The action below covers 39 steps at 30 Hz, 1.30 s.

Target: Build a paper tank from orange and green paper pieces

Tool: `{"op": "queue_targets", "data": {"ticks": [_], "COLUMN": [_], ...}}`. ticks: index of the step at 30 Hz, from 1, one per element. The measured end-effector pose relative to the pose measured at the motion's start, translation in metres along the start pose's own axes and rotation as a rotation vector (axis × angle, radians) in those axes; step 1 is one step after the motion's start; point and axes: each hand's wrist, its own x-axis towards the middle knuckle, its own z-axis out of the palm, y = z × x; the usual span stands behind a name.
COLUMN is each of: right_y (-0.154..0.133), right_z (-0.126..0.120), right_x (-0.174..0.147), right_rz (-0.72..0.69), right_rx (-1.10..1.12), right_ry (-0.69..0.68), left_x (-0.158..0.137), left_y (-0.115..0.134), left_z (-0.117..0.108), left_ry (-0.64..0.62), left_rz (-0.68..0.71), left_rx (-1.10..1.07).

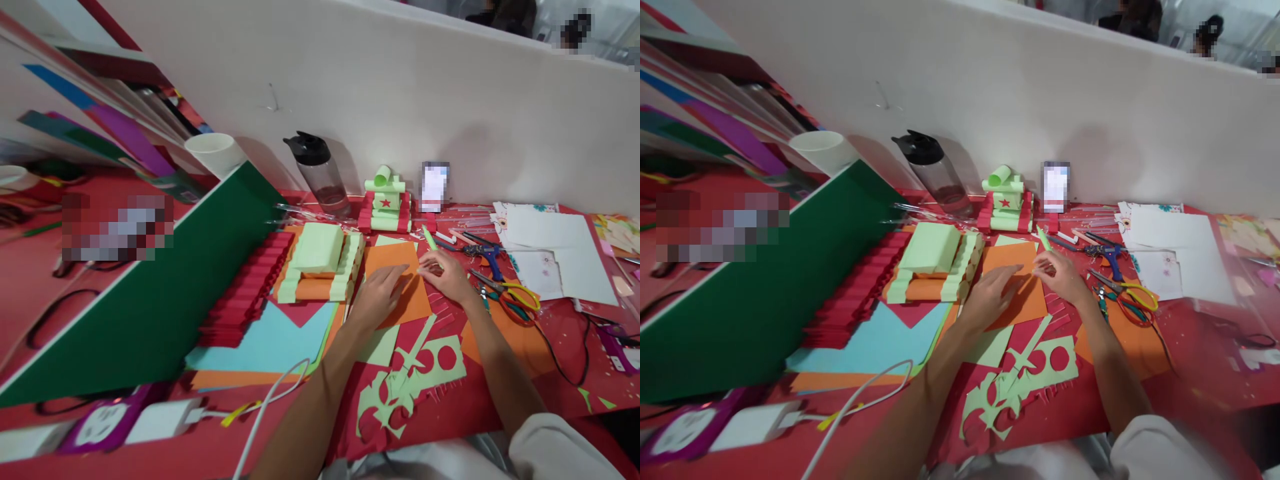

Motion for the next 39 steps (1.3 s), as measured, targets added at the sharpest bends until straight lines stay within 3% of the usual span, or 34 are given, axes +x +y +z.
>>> {"op": "queue_targets", "data": {"ticks": [3,7,13,18,28,39], "right_y": [-0.002,-0.001,-0.014,-0.008,-0.008,-0.009], "right_z": [0.014,0.023,0.008,-0.007,-0.013,-0.013], "right_x": [0.000,-0.001,-0.003,-0.004,-0.003,-0.004], "right_rz": [0.073,0.126,0.095,0.092,0.175,0.223], "right_rx": [0.220,0.314,0.354,0.473,0.389,0.365], "right_ry": [0.007,-0.006,0.004,0.042,0.097,-0.043], "left_x": [0.001,0.001,0.003,0.003,0.003,0.002], "left_y": [0.005,0.007,0.006,0.006,0.004,0.002], "left_z": [-0.002,-0.003,-0.005,-0.008,-0.007,-0.008], "left_ry": [0.003,0.037,0.116,0.124,0.094,0.064], "left_rz": [0.043,0.037,-0.035,-0.187,-0.211,-0.174], "left_rx": [-0.043,-0.056,-0.079,-0.101,-0.094,-0.190]}}
